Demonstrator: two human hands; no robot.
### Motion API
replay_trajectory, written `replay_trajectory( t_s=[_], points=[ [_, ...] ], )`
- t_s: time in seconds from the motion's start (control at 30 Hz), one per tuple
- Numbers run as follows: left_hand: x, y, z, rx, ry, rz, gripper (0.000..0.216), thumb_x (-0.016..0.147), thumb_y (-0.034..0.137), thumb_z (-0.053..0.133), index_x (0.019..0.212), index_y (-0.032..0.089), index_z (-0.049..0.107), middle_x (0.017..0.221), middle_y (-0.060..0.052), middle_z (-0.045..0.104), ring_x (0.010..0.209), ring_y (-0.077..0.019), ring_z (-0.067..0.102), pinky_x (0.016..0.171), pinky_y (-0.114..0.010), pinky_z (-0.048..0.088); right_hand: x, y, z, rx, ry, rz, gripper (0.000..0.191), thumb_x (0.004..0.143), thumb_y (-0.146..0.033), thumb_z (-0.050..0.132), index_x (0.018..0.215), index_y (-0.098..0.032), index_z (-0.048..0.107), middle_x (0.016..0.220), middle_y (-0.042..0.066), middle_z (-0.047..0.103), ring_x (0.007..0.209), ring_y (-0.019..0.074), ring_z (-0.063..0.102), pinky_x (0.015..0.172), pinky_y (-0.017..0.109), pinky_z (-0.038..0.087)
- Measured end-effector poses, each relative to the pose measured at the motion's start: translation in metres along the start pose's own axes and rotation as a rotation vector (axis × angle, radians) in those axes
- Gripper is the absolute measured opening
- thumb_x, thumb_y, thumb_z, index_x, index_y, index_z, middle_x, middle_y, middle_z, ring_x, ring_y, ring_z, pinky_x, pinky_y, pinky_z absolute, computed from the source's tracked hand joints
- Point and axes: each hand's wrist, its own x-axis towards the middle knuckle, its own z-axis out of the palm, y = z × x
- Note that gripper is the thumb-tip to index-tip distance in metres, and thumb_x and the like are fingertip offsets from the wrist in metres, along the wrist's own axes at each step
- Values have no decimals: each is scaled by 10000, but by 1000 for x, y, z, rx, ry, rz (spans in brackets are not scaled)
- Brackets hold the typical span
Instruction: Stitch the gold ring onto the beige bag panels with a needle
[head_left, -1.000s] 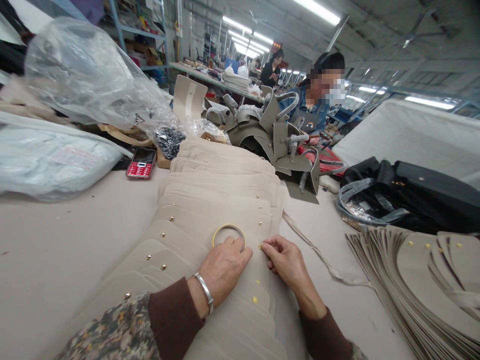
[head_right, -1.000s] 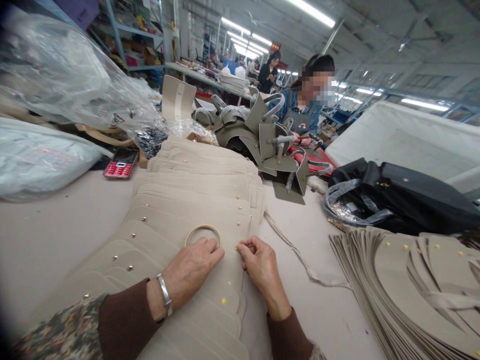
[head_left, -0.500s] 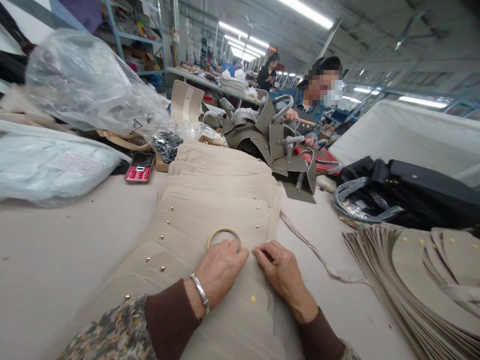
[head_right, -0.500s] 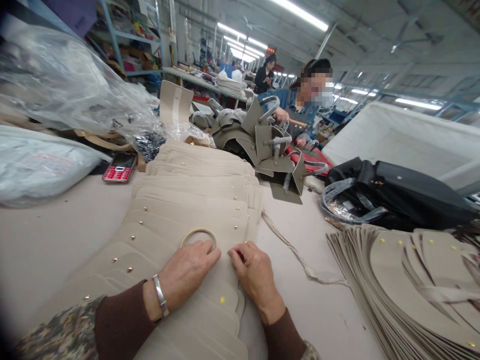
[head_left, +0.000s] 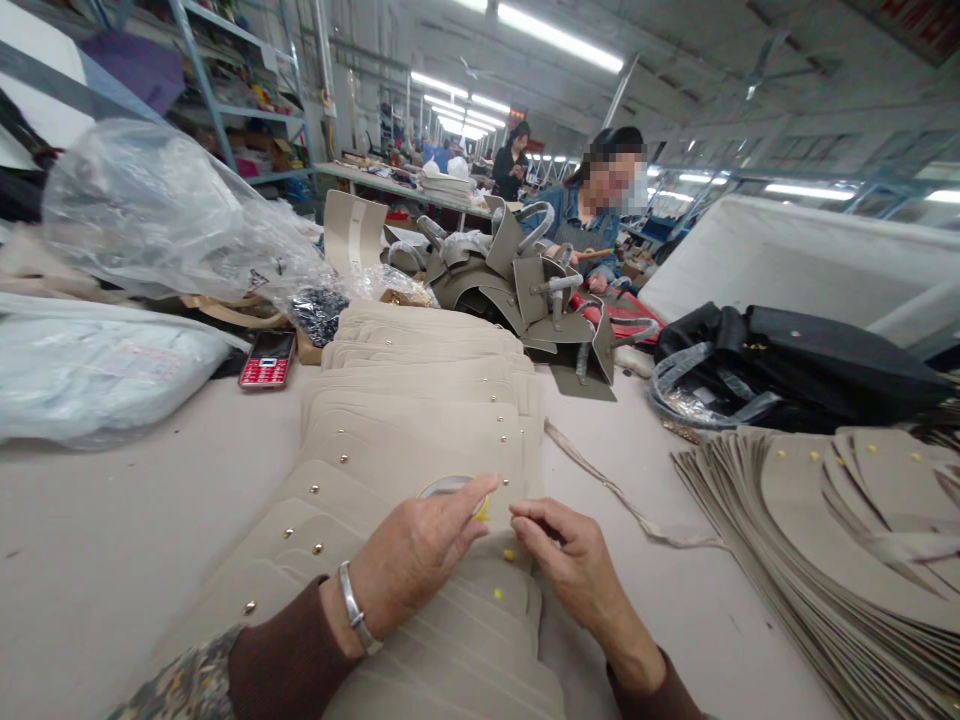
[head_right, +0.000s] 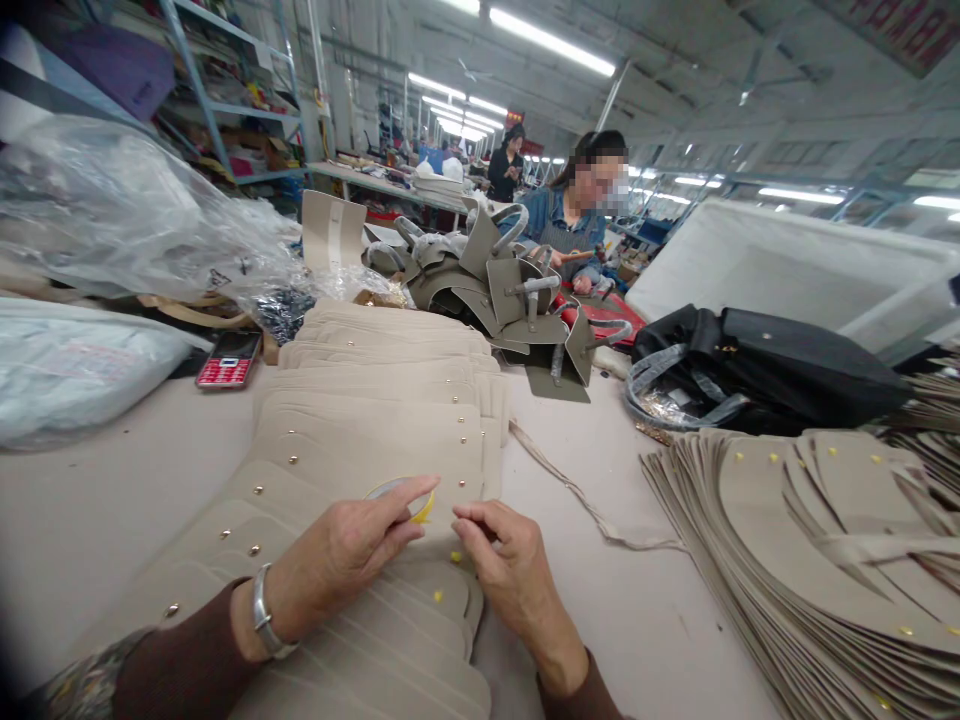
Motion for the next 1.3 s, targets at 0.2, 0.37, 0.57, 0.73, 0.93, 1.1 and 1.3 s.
replay_trajectory(
  t_s=[0.2,0.37,0.57,0.73,0.93,1.1,1.3],
  points=[
    [-7,9,5,46,-12,6,325,1006,273,348,1311,162,339,999,-76,700,772,-181,689,639,-271,532,0,-18,10,-61,0,-345,127,889,-137,530,927,-167,647,850,59,684,778,149,618,718,251,478],
    [-4,14,1,-39,-136,-62,172,965,168,414,1133,178,448,928,-34,676,783,-169,661,625,-252,485,-1,-13,21,-197,110,-411,156,837,-89,504,760,-170,612,667,23,630,602,129,569,590,235,433],
    [10,16,-5,9,-222,-157,124,941,161,447,836,184,507,749,4,608,671,-155,591,590,-245,421,0,-19,23,-200,186,-314,155,798,-108,512,719,-171,630,614,6,609,546,118,550,554,227,420],
    [19,21,-4,83,-135,-53,154,937,153,388,847,186,508,732,-3,586,633,-153,553,561,-251,384,13,-13,13,214,160,247,174,781,-310,590,681,-168,609,521,-23,584,452,115,543,469,217,446],
    [24,6,5,287,-282,-134,131,936,129,423,865,187,516,776,-23,593,705,-187,544,597,-281,396,20,20,9,305,65,502,328,730,-471,652,722,-144,639,548,-13,605,427,100,527,445,214,430],
    [22,-4,10,313,-418,-123,145,902,67,440,848,177,516,874,-58,600,797,-224,511,729,-354,427,20,22,10,307,0,531,327,707,-455,667,733,-129,661,569,1,611,467,99,539,487,221,464],
    [7,-2,7,226,-428,-135,133,905,77,432,881,182,510,852,-42,582,769,-214,486,721,-356,417,20,20,5,328,-49,529,302,687,-422,698,735,-127,660,560,-4,611,494,104,544,518,228,474]
  ],
)
